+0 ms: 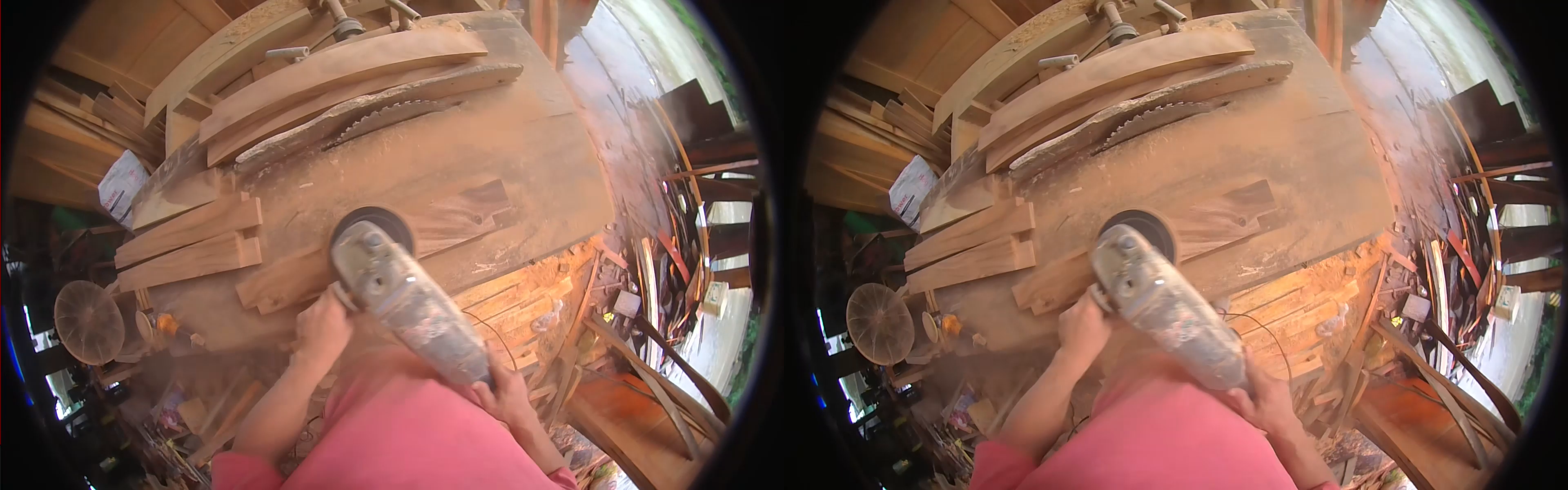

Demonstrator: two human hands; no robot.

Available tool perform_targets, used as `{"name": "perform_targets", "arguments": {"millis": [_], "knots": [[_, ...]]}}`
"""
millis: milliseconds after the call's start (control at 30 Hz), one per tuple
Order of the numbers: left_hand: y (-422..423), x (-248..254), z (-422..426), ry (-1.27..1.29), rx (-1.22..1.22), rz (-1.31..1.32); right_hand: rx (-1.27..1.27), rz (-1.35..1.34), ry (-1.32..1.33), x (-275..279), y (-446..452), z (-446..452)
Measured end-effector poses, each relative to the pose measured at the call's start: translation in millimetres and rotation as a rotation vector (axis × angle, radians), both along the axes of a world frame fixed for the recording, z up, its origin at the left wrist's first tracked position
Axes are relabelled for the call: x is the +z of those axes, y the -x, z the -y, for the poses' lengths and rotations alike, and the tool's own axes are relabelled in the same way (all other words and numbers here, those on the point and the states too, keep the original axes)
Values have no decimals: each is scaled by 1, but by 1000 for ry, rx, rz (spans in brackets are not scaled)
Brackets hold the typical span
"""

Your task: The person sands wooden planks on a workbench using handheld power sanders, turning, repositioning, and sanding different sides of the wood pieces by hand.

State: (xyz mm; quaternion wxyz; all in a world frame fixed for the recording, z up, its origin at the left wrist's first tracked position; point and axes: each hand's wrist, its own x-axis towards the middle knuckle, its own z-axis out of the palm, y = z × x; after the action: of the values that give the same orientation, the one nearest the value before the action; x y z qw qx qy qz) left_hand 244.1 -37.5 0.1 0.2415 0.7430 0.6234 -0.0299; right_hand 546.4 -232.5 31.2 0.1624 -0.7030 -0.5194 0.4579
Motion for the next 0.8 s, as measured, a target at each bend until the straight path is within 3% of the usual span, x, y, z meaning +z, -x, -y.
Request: {"name": "perform_targets", "arguments": {"millis": [167,267,400,500,600,733,800], "knots": [[65,-3,11,-34,103,-49,126,-45,4,7,39,-33],[57,-4,10,-28,86,-36,95,-37,11,2,35,-24],[-8,-1,-5,-4,-52,2,-43,-29,1,-1,-5,4],[-73,-6,-17,-95,-210,62,-197,35,141,4,-42,27],[-139,-10,-30,-84,-354,23,-367,-1,39,-6,-77,48],[-209,-4,-45,3,-422,63,-446,7,-4,-7,-118,55],[-210,-11,-44,-80,-434,59,-450,-17,37,-8,-120,58]]}}
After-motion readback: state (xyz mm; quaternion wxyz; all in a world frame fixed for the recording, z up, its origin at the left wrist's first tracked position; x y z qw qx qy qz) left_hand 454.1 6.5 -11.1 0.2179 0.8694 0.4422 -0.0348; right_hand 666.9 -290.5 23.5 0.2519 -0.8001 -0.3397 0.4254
